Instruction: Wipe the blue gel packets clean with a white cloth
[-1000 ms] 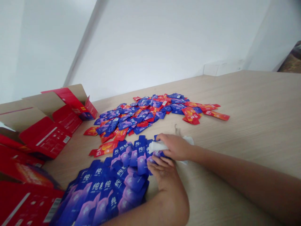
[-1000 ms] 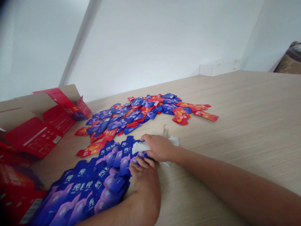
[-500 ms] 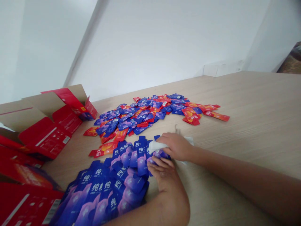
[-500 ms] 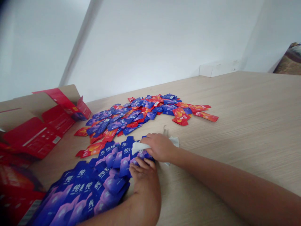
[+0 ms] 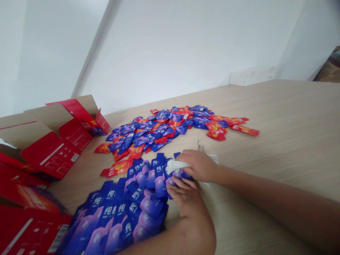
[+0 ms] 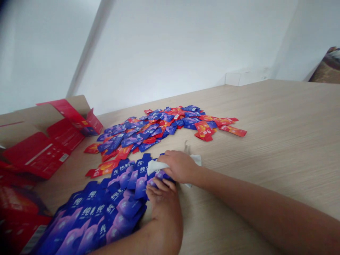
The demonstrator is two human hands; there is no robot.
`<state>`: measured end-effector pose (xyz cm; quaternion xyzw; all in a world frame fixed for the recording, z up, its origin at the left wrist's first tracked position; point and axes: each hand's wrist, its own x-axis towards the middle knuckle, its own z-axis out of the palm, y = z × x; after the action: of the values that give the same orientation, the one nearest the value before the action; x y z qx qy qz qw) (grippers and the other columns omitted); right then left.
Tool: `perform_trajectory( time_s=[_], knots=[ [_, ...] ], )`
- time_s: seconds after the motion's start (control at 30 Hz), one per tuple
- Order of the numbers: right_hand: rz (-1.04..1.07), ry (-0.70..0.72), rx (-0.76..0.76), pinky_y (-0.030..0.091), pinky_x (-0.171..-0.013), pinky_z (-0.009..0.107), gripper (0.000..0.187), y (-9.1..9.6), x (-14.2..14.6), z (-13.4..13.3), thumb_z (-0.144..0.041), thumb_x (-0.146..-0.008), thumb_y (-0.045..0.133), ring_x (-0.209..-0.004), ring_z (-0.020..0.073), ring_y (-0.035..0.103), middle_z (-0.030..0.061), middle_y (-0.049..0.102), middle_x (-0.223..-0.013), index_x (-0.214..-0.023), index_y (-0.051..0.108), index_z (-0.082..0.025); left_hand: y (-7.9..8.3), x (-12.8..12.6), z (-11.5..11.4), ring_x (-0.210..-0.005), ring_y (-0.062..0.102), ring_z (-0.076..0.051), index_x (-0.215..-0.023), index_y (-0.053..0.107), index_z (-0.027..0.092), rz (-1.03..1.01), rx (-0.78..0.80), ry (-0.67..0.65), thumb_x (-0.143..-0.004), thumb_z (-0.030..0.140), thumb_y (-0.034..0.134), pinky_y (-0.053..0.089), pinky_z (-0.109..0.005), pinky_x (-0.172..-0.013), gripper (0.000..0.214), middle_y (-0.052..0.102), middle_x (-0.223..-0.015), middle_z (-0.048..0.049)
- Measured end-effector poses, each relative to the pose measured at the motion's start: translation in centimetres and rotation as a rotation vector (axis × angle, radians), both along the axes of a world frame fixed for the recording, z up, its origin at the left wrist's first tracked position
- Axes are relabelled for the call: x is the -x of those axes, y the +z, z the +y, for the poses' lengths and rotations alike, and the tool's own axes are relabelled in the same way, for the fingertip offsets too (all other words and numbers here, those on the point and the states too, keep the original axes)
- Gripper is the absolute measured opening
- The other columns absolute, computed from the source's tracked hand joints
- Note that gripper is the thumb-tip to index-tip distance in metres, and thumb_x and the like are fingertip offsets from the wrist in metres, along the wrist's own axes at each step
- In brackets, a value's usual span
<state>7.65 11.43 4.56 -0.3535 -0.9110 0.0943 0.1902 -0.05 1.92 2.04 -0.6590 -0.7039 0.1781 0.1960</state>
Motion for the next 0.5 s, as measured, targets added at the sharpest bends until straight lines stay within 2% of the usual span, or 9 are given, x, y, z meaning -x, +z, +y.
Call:
perform_trajectory(
  time_s=[0.1,0.23,0.33,0.43,0.5],
  knots=[
    [-0.058,0.043,0.03,0.036,-0.077,0.029,0.022,-0.2,0.3,-0.1,-0.022,-0.081,0.053,-0.088,0.0194,0.051,0.0058,0.056,-0.093,-0.102,0.058,-0.019,0.3,0.0,-0.1,-0.106,0.055,-0.035,-0.119,0.056,0.006,-0.028,0.009,0.008,-0.078,-0.004,0.035,0.044,-0.055,-0.089,0.047,0.052,-0.123,-0.0292],
    [-0.11,-0.069,0.026,0.036,-0.076,0.03,0.023,-0.8,-0.4,1.2,-0.023,-0.082,0.05,-0.088,0.0202,0.052,0.0074,0.056,-0.095,-0.104,0.057,-0.018,0.5,0.0,-0.3,-0.107,0.055,-0.036,-0.119,0.055,0.004,-0.047,-0.012,0.006,-0.077,-0.005,0.036,0.044,-0.054,-0.09,0.047,0.052,-0.123,-0.03],
    [-0.097,-0.095,0.024,0.036,-0.08,0.031,0.026,-0.7,-0.7,1.5,-0.022,-0.083,0.049,-0.093,0.0203,0.051,0.0081,0.056,-0.1,-0.108,0.055,-0.019,0.4,-0.1,-0.4,-0.107,0.055,-0.035,-0.117,0.057,0.005,-0.097,-0.037,0.017,-0.077,-0.006,0.037,0.042,-0.055,-0.091,0.046,0.053,-0.122,-0.0287],
    [-0.031,-0.066,0.002,0.036,-0.082,0.031,0.03,-0.3,-0.4,0.7,-0.021,-0.082,0.051,-0.094,0.0202,0.05,0.0076,0.055,-0.101,-0.112,0.054,-0.019,0.3,-0.1,-0.3,-0.107,0.055,-0.035,-0.116,0.058,0.006,-0.113,-0.04,0.02,-0.076,-0.006,0.037,0.042,-0.055,-0.091,0.046,0.054,-0.122,-0.0279],
    [-0.017,0.001,0.0,0.036,-0.081,0.03,0.03,-0.2,0.1,0.0,-0.021,-0.08,0.053,-0.092,0.0198,0.05,0.0067,0.055,-0.1,-0.11,0.055,-0.019,0.3,-0.1,-0.3,-0.107,0.055,-0.035,-0.116,0.058,0.007,-0.106,-0.027,0.015,-0.076,-0.006,0.037,0.042,-0.056,-0.091,0.047,0.054,-0.121,-0.0273]
  ],
)
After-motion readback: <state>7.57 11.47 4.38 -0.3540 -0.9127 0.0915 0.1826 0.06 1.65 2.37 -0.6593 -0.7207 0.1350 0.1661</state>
